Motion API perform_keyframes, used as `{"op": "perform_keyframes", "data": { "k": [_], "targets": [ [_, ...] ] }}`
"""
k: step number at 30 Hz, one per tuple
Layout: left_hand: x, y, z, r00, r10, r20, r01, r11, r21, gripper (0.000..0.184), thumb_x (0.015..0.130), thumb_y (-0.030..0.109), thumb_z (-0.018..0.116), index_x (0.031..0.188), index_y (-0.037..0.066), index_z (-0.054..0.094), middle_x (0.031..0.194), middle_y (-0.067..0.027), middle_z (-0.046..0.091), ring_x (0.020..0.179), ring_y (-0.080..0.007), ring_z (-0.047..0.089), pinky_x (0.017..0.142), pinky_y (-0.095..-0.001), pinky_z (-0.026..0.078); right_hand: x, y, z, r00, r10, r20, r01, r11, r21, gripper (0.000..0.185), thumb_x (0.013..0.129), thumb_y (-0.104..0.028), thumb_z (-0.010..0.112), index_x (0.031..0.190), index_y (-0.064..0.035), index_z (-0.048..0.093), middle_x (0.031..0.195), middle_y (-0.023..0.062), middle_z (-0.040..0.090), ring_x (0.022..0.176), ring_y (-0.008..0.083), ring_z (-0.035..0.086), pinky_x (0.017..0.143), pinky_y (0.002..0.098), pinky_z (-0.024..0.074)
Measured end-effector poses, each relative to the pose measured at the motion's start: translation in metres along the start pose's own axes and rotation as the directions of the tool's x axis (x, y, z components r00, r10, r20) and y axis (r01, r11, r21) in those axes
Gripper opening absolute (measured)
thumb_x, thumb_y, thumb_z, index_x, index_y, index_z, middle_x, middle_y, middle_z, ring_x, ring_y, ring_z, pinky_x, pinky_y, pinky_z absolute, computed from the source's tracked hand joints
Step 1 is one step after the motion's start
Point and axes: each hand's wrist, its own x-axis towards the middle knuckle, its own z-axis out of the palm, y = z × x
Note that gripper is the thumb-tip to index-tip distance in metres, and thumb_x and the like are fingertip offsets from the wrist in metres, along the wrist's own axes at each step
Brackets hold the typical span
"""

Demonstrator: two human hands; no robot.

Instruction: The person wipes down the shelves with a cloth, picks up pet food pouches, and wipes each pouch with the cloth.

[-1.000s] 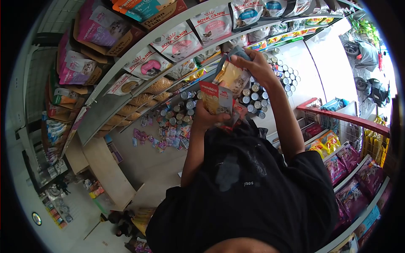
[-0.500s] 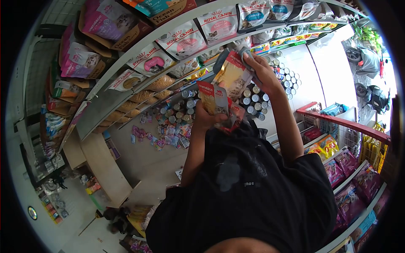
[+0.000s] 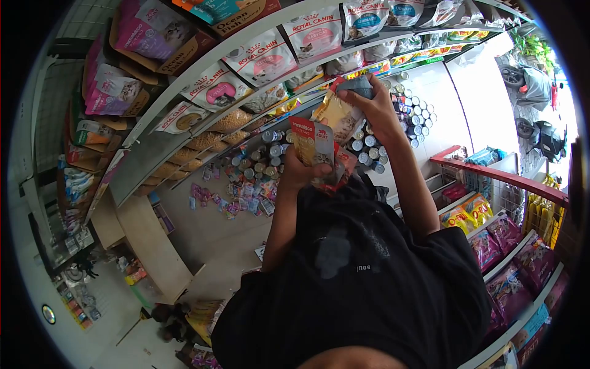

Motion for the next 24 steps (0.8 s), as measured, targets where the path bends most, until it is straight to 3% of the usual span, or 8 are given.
{"op": "perform_keyframes", "data": {
  "k": [5, 6, 10, 18, 20, 22, 23, 24],
  "targets": [
    [0.004, -0.034, -0.020, 0.997, -0.019, 0.080, 0.030, 0.989, -0.145, 0.074, 0.057, 0.011, 0.092, 0.124, 0.002, 0.062, 0.113, -0.0104, 0.073, 0.094, -0.0183, 0.070, 0.088, -0.0306, 0.052, -0.008, 0.002, 0.000, 0.948, 0.318, 0.029, -0.253, 0.694, 0.674, 0.032, 0.089, -0.017, 0.076, 0.113, 0.0001, 0.063, 0.097, 0.0091, 0.069, 0.076, 0.0115, 0.065, 0.068, 0.0218, 0.0519],
    [0.004, -0.033, -0.020, 0.997, -0.019, 0.078, 0.030, 0.989, -0.146, 0.074, 0.057, 0.011, 0.092, 0.124, 0.002, 0.062, 0.113, -0.0104, 0.073, 0.094, -0.0183, 0.070, 0.088, -0.0306, 0.052, -0.008, 0.005, -0.001, 0.947, 0.319, 0.031, -0.256, 0.693, 0.674, 0.032, 0.089, -0.017, 0.076, 0.113, 0.0001, 0.063, 0.097, 0.0091, 0.069, 0.076, 0.0115, 0.065, 0.068, 0.0218, 0.0519],
    [0.004, -0.024, -0.016, 0.998, -0.019, 0.065, 0.024, 0.997, -0.078, 0.070, 0.058, 0.012, 0.093, 0.120, 0.003, 0.064, 0.103, -0.0077, 0.075, 0.088, -0.0174, 0.071, 0.084, -0.0304, 0.054, -0.007, 0.026, -0.013, 0.996, 0.058, -0.073, -0.054, 0.996, 0.064, 0.028, 0.095, -0.022, 0.070, 0.114, -0.0014, 0.063, 0.097, 0.0077, 0.069, 0.078, 0.0118, 0.065, 0.071, 0.0241, 0.0526],
    [0.003, -0.026, 0.002, 0.998, -0.002, 0.057, 0.014, 0.979, -0.206, 0.072, 0.057, 0.010, 0.093, 0.122, 0.003, 0.063, 0.103, -0.0090, 0.074, 0.087, -0.0190, 0.070, 0.082, -0.0310, 0.054, 0.004, 0.008, -0.056, 0.981, 0.189, -0.049, -0.158, 0.915, 0.371, 0.047, 0.105, -0.048, 0.046, 0.111, -0.0037, 0.063, 0.089, 0.0059, 0.068, 0.078, 0.0130, 0.065, 0.070, 0.0283, 0.0525],
    [0.001, -0.015, 0.011, 0.999, 0.001, 0.041, 0.011, 0.959, -0.284, 0.071, 0.057, 0.010, 0.093, 0.121, 0.003, 0.063, 0.103, -0.0095, 0.074, 0.087, -0.0196, 0.070, 0.082, -0.0313, 0.055, 0.022, 0.061, -0.114, 0.978, -0.085, -0.191, 0.160, 0.893, 0.420, 0.050, 0.105, -0.051, 0.043, 0.109, -0.0046, 0.062, 0.089, 0.0071, 0.068, 0.079, 0.0156, 0.065, 0.068, 0.0282, 0.0515],
    [0.002, 0.003, 0.022, 0.996, 0.001, 0.085, 0.027, 0.946, -0.324, 0.074, 0.057, 0.009, 0.092, 0.123, 0.002, 0.061, 0.103, -0.0098, 0.074, 0.087, -0.0197, 0.070, 0.081, -0.0316, 0.055, 0.004, 0.017, -0.117, 0.968, -0.082, 0.237, 0.026, 0.973, 0.231, 0.048, 0.106, -0.049, 0.042, 0.108, -0.0065, 0.064, 0.092, 0.0079, 0.070, 0.076, 0.0173, 0.065, 0.068, 0.0280, 0.0513],
    [0.002, 0.013, 0.029, 0.992, -0.004, 0.126, 0.050, 0.929, -0.366, 0.076, 0.057, 0.009, 0.092, 0.126, 0.002, 0.060, 0.103, -0.0100, 0.074, 0.086, -0.0199, 0.070, 0.081, -0.0319, 0.055, -0.005, -0.010, -0.107, 0.965, -0.097, 0.242, 0.041, 0.973, 0.226, 0.048, 0.106, -0.049, 0.042, 0.108, -0.0065, 0.064, 0.092, 0.0079, 0.070, 0.076, 0.0173, 0.065, 0.068, 0.0280, 0.0513],
    [0.002, 0.022, 0.035, 0.986, -0.008, 0.168, 0.076, 0.911, -0.405, 0.078, 0.058, 0.008, 0.092, 0.128, 0.002, 0.059, 0.103, -0.0103, 0.074, 0.086, -0.0201, 0.070, 0.081, -0.0322, 0.055, -0.014, -0.033, -0.091, 0.960, 0.056, 0.273, -0.047, 0.998, -0.038, 0.043, 0.106, -0.043, 0.045, 0.109, -0.0049, 0.065, 0.091, 0.0087, 0.070, 0.075, 0.0168, 0.066, 0.068, 0.0282, 0.0517]
  ]
}}
